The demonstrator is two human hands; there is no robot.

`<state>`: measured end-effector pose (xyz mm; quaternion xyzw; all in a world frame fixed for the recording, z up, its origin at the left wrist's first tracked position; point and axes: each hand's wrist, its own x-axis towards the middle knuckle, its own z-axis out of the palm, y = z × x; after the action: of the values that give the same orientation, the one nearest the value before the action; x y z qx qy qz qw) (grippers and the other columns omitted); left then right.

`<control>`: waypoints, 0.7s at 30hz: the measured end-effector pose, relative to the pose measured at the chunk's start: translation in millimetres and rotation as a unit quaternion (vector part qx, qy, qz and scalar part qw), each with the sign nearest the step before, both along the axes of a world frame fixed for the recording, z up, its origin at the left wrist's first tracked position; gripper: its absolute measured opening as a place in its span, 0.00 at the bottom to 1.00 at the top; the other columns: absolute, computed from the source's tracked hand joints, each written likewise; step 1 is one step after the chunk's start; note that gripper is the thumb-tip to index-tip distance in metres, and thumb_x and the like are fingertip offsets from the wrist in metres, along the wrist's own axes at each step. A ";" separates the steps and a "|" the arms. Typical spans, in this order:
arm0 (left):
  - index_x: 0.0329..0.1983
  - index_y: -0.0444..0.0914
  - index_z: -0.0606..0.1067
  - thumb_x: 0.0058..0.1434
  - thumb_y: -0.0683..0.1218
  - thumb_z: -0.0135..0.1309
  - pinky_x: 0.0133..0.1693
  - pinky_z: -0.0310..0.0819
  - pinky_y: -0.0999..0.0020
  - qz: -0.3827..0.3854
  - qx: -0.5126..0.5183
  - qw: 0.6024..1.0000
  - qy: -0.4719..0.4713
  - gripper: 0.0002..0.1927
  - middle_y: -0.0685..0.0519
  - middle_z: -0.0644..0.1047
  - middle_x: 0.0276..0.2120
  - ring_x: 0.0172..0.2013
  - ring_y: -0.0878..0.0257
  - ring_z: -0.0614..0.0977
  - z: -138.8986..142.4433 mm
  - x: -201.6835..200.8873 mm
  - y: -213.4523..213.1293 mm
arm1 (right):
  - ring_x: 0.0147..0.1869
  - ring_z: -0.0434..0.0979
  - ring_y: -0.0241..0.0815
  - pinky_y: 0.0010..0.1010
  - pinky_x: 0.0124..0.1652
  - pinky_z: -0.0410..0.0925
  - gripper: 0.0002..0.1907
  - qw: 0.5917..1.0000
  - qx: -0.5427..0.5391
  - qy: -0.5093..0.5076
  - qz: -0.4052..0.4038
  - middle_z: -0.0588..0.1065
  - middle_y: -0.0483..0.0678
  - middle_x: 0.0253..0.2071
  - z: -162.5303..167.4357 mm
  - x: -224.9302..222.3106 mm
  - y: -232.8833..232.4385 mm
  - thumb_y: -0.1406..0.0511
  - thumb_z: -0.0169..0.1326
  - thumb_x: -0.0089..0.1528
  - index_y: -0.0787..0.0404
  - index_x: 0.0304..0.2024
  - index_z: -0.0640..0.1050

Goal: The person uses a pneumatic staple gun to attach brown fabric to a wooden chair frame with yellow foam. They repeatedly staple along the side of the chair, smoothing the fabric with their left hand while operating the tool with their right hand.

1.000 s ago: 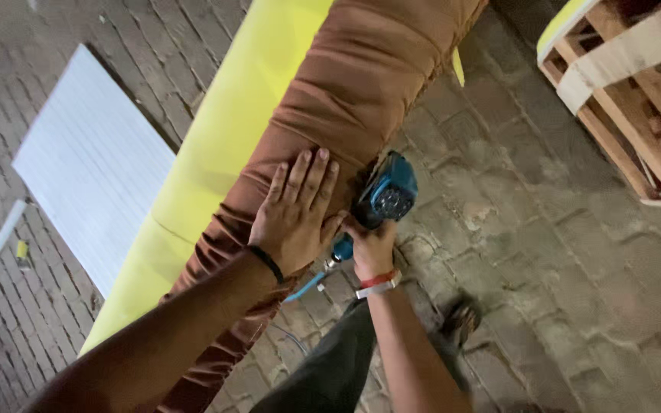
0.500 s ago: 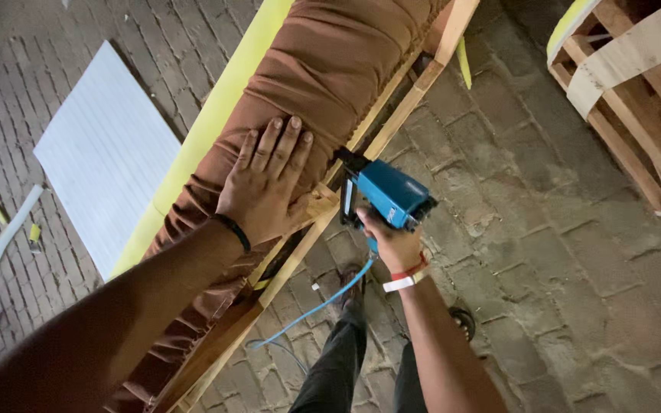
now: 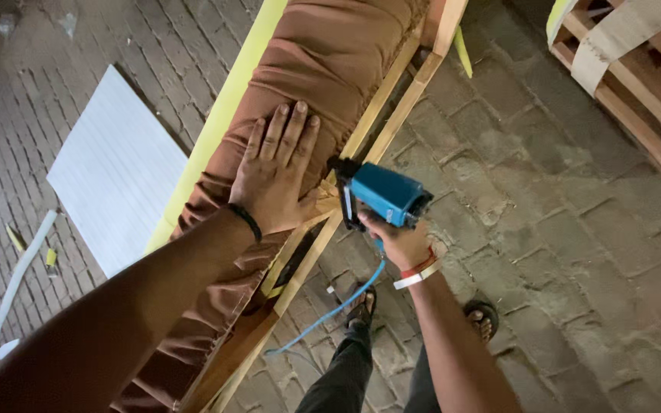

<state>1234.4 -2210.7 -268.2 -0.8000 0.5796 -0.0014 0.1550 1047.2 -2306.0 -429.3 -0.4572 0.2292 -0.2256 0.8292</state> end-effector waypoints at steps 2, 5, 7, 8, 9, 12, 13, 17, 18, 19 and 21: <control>0.79 0.33 0.45 0.55 0.65 0.58 0.73 0.34 0.43 -0.009 -0.013 1.000 0.005 0.59 0.37 0.42 0.77 0.76 0.42 0.44 0.6 0.8 1.4 | 0.24 0.72 0.32 0.25 0.24 0.65 0.10 0.999 -0.004 0.034 -0.008 0.80 0.44 0.31 -1.9 -1.7 7.4 0.68 0.64 0.58 0.63 0.42 0.82; 0.78 0.32 0.44 0.50 0.65 0.60 0.72 0.34 0.42 0.003 0.004 0.999 0.031 0.62 0.37 0.41 0.76 0.75 0.40 0.43 1.9 1.9 1.8 | 0.26 0.75 0.32 0.24 0.26 0.67 0.09 1.000 0.009 0.000 0.019 0.81 0.45 0.33 -5.4 -6.4 17.5 0.68 0.63 0.60 0.63 0.42 0.82; 0.77 0.31 0.43 0.49 0.64 0.61 0.70 0.33 0.40 -0.001 0.000 0.999 0.038 0.63 0.35 0.41 0.75 0.74 0.39 0.43 2.6 1.4 1.3 | 0.25 0.76 0.32 0.25 0.25 0.69 0.11 1.000 -0.024 0.012 -0.004 0.80 0.44 0.31 -7.4 -9.9 25.2 0.68 0.65 0.57 0.61 0.41 0.79; 0.76 0.30 0.43 0.49 0.64 0.62 0.70 0.33 0.39 -0.001 -0.004 0.999 0.040 0.63 0.34 0.40 0.75 0.74 0.38 0.43 2.9 0.6 0.7 | 0.25 0.77 0.32 0.25 0.24 0.70 0.13 0.999 -0.043 0.017 -0.014 0.80 0.44 0.30 -8.2 -11.6 28.5 0.68 0.67 0.55 0.61 0.41 0.78; 0.77 0.31 0.42 0.49 0.64 0.62 0.71 0.33 0.40 0.001 0.005 1.000 0.031 0.64 0.34 0.40 0.75 0.74 0.38 0.42 3.6 -0.2 0.4 | 0.25 0.76 0.33 0.26 0.25 0.69 0.11 0.998 -0.049 0.027 -0.009 0.80 0.45 0.30 -9.1 -13.2 31.7 0.68 0.66 0.56 0.61 0.40 0.80; 0.78 0.31 0.42 0.47 0.65 0.64 0.72 0.33 0.40 0.005 0.023 0.999 0.027 0.67 0.35 0.39 0.76 0.75 0.39 0.42 7.4 -4.5 -0.7 | 0.26 0.75 0.33 0.26 0.25 0.67 0.07 0.997 -0.057 0.058 0.010 0.81 0.46 0.30 -10.7 -16.0 38.2 0.68 0.65 0.58 0.62 0.38 0.82; 0.78 0.32 0.42 0.46 0.66 0.64 0.72 0.33 0.40 0.004 0.021 0.999 0.030 0.68 0.35 0.39 0.76 0.75 0.39 0.41 9.5 -5.4 -1.3 | 0.26 0.76 0.32 0.26 0.26 0.68 0.07 0.996 -0.057 0.062 0.017 0.81 0.46 0.30 -11.0 -16.3 39.6 0.68 0.65 0.57 0.61 0.37 0.81; 0.77 0.32 0.40 0.41 0.70 0.66 0.71 0.31 0.39 0.024 0.068 0.997 0.034 0.73 0.35 0.37 0.76 0.75 0.39 0.39 17.1 -8.7 -5.7 | 0.33 0.80 0.30 0.24 0.31 0.74 0.08 0.945 -0.322 0.048 -0.036 0.81 0.43 0.35 -8.2 -19.5 43.5 0.67 0.66 0.59 0.61 0.40 0.80; 0.77 0.32 0.39 0.40 0.72 0.66 0.71 0.30 0.39 0.030 0.085 0.995 0.038 0.74 0.35 0.36 0.75 0.75 0.39 0.38 18.3 -8.4 -6.0 | 0.30 0.78 0.32 0.25 0.29 0.71 0.07 0.972 -0.225 0.058 -0.028 0.81 0.44 0.32 -6.0 -21.2 45.5 0.67 0.66 0.58 0.62 0.37 0.81; 0.77 0.32 0.38 0.39 0.73 0.65 0.71 0.29 0.39 0.034 0.101 0.993 0.042 0.76 0.35 0.34 0.75 0.75 0.39 0.37 19.2 -7.3 -5.9 | 0.28 0.76 0.33 0.27 0.28 0.69 0.06 0.990 -0.124 0.069 -0.021 0.80 0.45 0.30 -2.7 -23.8 48.1 0.68 0.66 0.58 0.63 0.35 0.82; 0.77 0.33 0.38 0.42 0.76 0.63 0.70 0.28 0.38 0.007 0.063 0.993 0.098 0.75 0.36 0.35 0.75 0.75 0.39 0.37 17.8 -2.8 -2.9 | 0.25 0.74 0.35 0.29 0.26 0.67 0.06 0.994 0.011 0.106 -0.039 0.79 0.46 0.26 6.9 -30.2 57.3 0.68 0.66 0.58 0.65 0.33 0.82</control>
<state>1231.6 -2213.5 -250.3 -0.7888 0.5857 0.1140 0.1475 1017.0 -2248.7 -422.4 -0.4604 0.3359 -0.2058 0.7955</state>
